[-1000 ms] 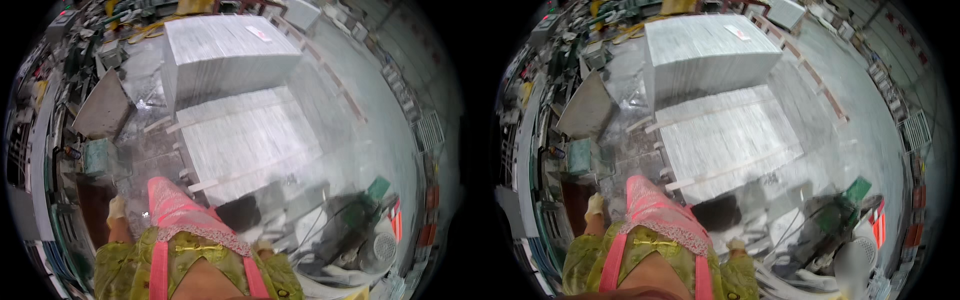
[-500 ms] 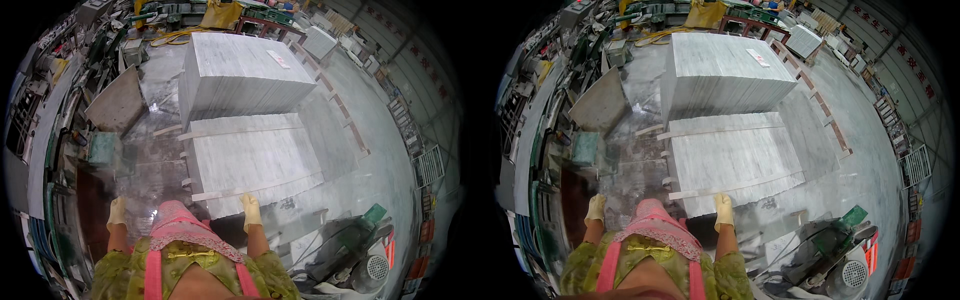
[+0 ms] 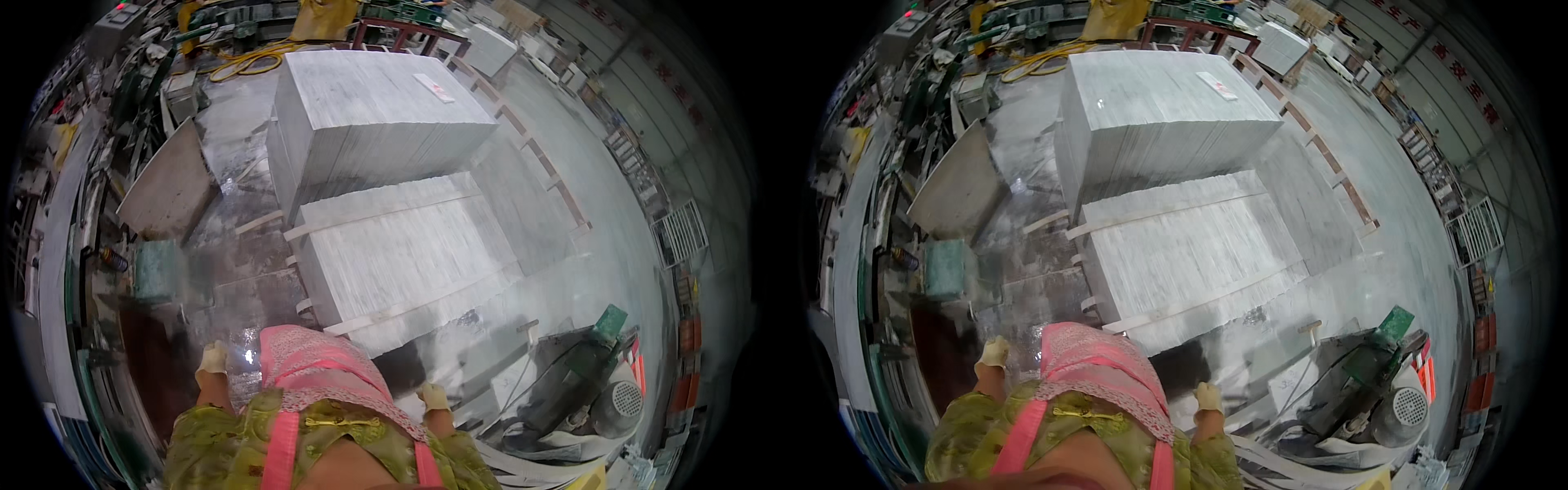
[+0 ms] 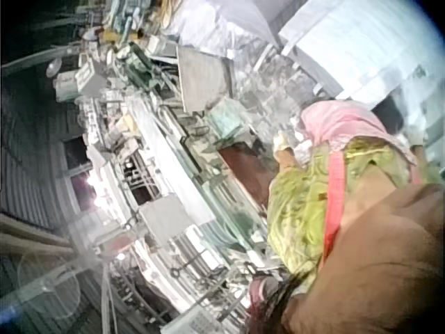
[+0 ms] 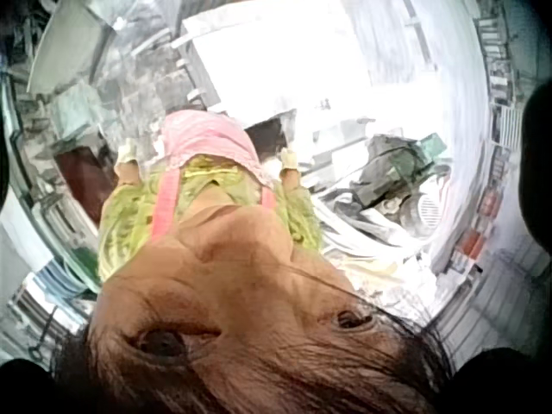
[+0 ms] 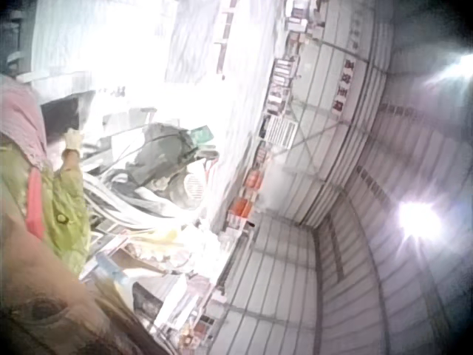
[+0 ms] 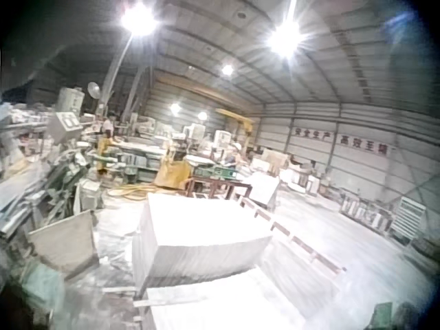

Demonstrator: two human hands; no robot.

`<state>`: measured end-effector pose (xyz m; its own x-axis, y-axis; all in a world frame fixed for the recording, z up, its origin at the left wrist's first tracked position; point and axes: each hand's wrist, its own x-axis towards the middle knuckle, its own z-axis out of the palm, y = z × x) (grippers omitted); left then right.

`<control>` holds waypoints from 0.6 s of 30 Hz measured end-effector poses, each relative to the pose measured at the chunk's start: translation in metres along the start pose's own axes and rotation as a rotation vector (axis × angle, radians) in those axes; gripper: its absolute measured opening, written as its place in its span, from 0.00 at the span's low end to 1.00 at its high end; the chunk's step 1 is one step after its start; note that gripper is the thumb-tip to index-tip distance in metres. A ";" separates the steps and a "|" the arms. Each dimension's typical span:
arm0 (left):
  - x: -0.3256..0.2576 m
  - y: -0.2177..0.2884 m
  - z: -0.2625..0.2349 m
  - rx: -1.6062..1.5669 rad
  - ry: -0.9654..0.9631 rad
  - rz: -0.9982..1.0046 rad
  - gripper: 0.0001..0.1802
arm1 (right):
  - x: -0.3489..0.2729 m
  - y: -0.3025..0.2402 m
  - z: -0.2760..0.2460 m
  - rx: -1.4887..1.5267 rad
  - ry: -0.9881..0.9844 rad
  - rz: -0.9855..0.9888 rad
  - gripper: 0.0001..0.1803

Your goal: The person repeatedly picks up large white rectangular panels from a conveyor and stacks them on a growing pile. The person wears gloves and handles each panel by hand, placing it carefully on top of the previous one.

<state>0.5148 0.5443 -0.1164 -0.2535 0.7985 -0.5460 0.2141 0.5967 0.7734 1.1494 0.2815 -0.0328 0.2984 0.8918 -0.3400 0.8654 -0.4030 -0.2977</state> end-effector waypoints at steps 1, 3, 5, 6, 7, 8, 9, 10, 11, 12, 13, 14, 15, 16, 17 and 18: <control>0.014 0.005 0.002 0.052 -0.063 0.007 0.11 | -0.010 -0.001 0.004 0.023 0.010 0.044 0.13; 0.041 0.017 0.017 0.005 -0.149 0.041 0.11 | -0.028 0.001 0.007 0.309 0.082 0.166 0.14; 0.049 0.026 0.038 -0.048 -0.222 0.063 0.12 | -0.032 -0.016 0.001 0.598 0.134 0.340 0.14; 0.045 0.040 0.049 -0.034 -0.220 0.067 0.13 | -0.028 -0.036 -0.022 0.746 0.152 0.467 0.15; 0.023 0.090 0.068 -0.016 -0.238 0.070 0.14 | -0.033 -0.051 -0.036 0.890 0.183 0.612 0.18; 0.006 0.128 0.083 0.001 -0.244 0.072 0.15 | -0.037 -0.039 -0.028 0.936 0.201 0.616 0.17; 0.007 0.142 0.096 0.041 -0.272 0.055 0.16 | -0.037 -0.042 -0.028 0.998 0.287 0.610 0.16; 0.012 0.150 0.105 0.075 -0.285 0.036 0.18 | -0.027 -0.050 -0.035 1.058 0.365 0.592 0.16; 0.014 0.153 0.114 0.107 -0.299 0.017 0.20 | -0.017 -0.056 -0.043 1.115 0.443 0.573 0.15; 0.013 0.159 0.128 0.055 -0.308 0.063 0.18 | -0.012 -0.060 -0.051 1.118 0.416 0.602 0.15; 0.010 0.163 0.142 -0.002 -0.309 0.106 0.18 | -0.005 -0.060 -0.064 1.119 0.380 0.625 0.15; 0.007 0.168 0.153 -0.060 -0.310 0.147 0.17 | 0.003 -0.062 -0.075 1.118 0.343 0.646 0.15; 0.003 0.176 0.164 -0.111 -0.313 0.127 0.17 | 0.009 -0.070 -0.086 1.183 0.395 0.633 0.16; -0.003 0.184 0.175 -0.163 -0.316 0.104 0.16 | 0.015 -0.081 -0.099 1.245 0.446 0.619 0.17; -0.006 0.191 0.185 -0.212 -0.322 0.079 0.16 | 0.023 -0.084 -0.109 1.305 0.501 0.609 0.18; 0.001 0.198 0.192 -0.164 -0.377 -0.026 0.13 | 0.031 -0.077 -0.113 1.335 0.526 0.612 0.20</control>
<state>0.7376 0.6783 -0.0258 0.1136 0.7749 -0.6218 0.0510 0.6205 0.7825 1.1371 0.3634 0.0803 0.8079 0.3838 -0.4473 -0.3221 -0.3480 -0.8804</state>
